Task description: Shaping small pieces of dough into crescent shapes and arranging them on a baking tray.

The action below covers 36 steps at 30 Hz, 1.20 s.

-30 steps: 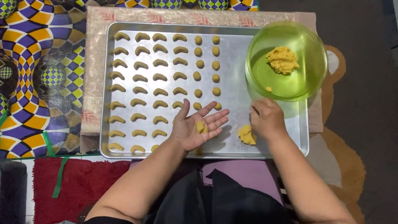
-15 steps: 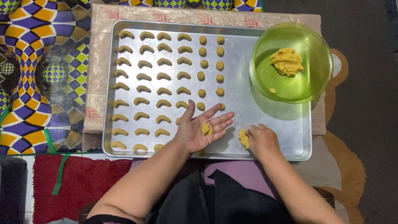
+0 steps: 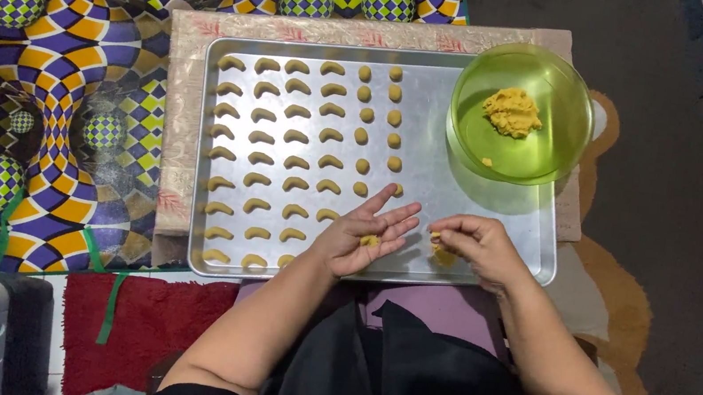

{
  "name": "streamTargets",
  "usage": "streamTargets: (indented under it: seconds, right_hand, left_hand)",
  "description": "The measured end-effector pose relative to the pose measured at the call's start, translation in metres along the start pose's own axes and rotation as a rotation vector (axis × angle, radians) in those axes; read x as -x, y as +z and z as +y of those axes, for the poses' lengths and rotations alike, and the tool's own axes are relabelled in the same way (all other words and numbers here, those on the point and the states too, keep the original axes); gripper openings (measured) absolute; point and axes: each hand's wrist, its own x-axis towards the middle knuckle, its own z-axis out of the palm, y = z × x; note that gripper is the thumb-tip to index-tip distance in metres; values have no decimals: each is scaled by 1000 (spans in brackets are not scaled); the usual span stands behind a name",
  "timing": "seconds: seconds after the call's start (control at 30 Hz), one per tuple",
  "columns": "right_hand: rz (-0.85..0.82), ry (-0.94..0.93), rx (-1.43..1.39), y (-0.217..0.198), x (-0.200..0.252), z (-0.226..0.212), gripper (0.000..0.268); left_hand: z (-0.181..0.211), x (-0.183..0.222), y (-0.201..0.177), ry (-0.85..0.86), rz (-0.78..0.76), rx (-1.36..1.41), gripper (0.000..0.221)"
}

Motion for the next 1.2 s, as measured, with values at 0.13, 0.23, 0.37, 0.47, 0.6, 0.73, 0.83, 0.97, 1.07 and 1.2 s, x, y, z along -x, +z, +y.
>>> streamTargets:
  seconds: [0.13, 0.23, 0.37, 0.47, 0.6, 0.73, 0.83, 0.97, 1.07, 1.2]
  right_hand:
    - [-5, -91, -112, 15, 0, -4, 18]
    - [-18, -243, -71, 45, 0, -6, 26]
    - [-12, -827, 421, 91, 5, -11, 11]
    - [-26, -1043, 705, 89, -6, -26, 8]
    - [-53, -979, 702, 80, -45, -10, 46]
    - [-65, -1043, 1272, 126, -15, -2, 75]
    - [-211, -1214, 1081, 119, -15, 6, 102]
    - [-110, -634, 1012, 118, -24, 10, 87]
    - [-118, -1074, 1002, 130, -13, 22, 94]
    - [-62, -362, 991, 117, -33, -12, 99]
  left_hand:
    - [-1, 5, -3, 22, 9, -35, 63]
    - [-2, 6, 6, -22, -23, 122, 91]
    - [-11, 5, 22, -2, 30, 140, 118]
    - [-7, 10, 24, 5, 86, 96, 121]
    - [-21, 2, 30, 26, 216, 136, 113]
    - [-6, 6, 57, 279, 454, -85, 95]
    - [-10, 8, 60, 144, 327, 193, 109]
    - [-40, -19, 27, 185, 456, 140, 100]
    - [-19, -8, 45, 175, 422, 210, 100]
    - [-26, 10, 60, 40, 531, -84, 120]
